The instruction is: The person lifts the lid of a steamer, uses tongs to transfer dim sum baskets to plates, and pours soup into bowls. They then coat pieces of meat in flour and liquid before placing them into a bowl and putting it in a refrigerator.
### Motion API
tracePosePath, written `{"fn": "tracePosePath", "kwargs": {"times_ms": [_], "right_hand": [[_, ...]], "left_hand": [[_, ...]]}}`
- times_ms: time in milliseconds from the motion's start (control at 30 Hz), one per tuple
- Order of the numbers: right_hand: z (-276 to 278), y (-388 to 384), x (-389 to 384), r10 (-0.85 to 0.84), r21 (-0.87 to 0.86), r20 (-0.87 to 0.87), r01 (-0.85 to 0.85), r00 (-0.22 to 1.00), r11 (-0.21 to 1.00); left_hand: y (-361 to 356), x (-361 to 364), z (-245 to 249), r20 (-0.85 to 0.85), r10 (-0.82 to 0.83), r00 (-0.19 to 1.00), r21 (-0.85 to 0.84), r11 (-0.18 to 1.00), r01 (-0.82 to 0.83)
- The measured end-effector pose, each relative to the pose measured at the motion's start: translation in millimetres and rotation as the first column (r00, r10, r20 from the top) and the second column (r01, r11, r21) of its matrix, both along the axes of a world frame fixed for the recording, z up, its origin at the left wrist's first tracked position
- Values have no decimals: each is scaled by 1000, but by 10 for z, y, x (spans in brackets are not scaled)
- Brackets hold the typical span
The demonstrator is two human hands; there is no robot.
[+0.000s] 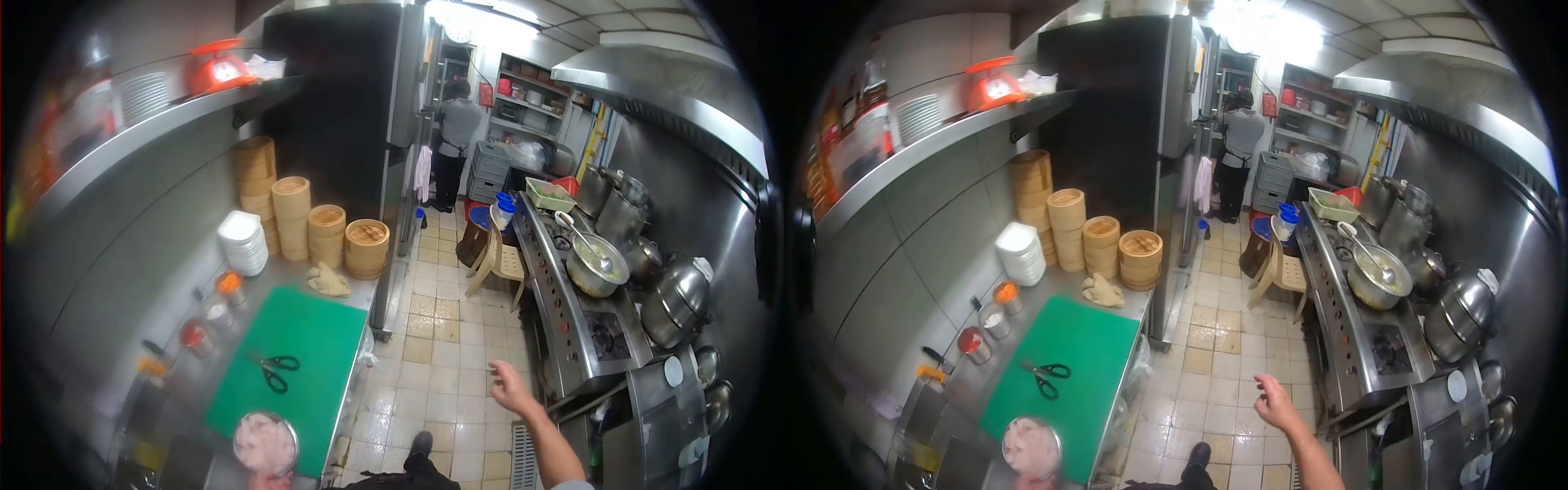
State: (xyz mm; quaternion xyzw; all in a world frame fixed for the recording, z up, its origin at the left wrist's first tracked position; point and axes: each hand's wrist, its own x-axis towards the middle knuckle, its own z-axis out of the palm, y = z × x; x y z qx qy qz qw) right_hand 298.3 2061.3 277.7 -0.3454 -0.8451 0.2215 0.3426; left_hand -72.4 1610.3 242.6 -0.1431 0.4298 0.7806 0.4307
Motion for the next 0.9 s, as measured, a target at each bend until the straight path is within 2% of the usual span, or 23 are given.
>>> {"fn": "tracePosePath", "kwargs": {"times_ms": [33, 67, 100, 133, 233, 300, 433, 500, 567, 600, 633, 700, 800, 833, 900], "right_hand": [[147, 266, 82, 1, -3, -4, -1, 1000, 1000], [309, 537, 163, -15, -16, 97, 16, 995, 1000], [400, 748, 229, -21, -37, 202, 29, 979, 999], [443, 916, 279, -2, -57, 209, 15, 978, 998], [783, 1984, 71, 28, -73, 126, -18, 992, 997], [880, 2715, -154, 83, 3, 26, -83, 996, 997], [1282, 3501, -1246, 236, -44, -117, -243, 965, 969], [1433, 3752, -1843, 357, 26, -52, -356, 933, 934], [1491, 4033, -2455, 501, 216, -39, -482, 865, 849], [1548, 4155, -2744, 531, 286, 5, -510, 847, 811], [1590, 4281, -2973, 551, 351, 42, -529, 833, 773], [1664, 4592, -3457, 541, 525, 130, -520, 831, 673], [1835, 5036, -3987, 557, 591, 155, -529, 816, 609], [1966, 5081, -4110, 551, 583, 151, -525, 820, 620], [2093, 5276, -4339, 537, 586, 84, -477, 840, 655]], "left_hand": [[293, -18, 19, -52, 21, 998, -60, 998, -24], [565, -67, -54, -55, 25, 998, -65, 997, -29], [772, -129, -134, -55, -3, 999, -38, 999, 1], [891, -111, -185, -50, -25, 998, -16, 1000, 25], [1522, 71, 26, -37, 82, 996, -44, 996, -84], [1784, 211, 21, -29, 138, 990, -93, 986, -140], [2035, 430, 5, 5, 174, 985, -109, 979, -172], [2163, 420, -182, 15, 190, 982, -106, 977, -187], [2347, 458, -617, 5, 290, 957, -70, 955, -289], [2688, 488, -442, 34, 397, 917, -142, 910, -389], [2944, 504, -424, 64, 407, 911, -152, 906, -395], [3402, 378, -388, 51, 452, 890, -73, 891, -448], [3948, 291, -321, 52, 446, 893, -135, 889, -437], [4057, 303, -282, 67, 479, 875, -174, 870, -462], [4396, 216, -225, 37, 429, 902, -129, 898, -422]]}}
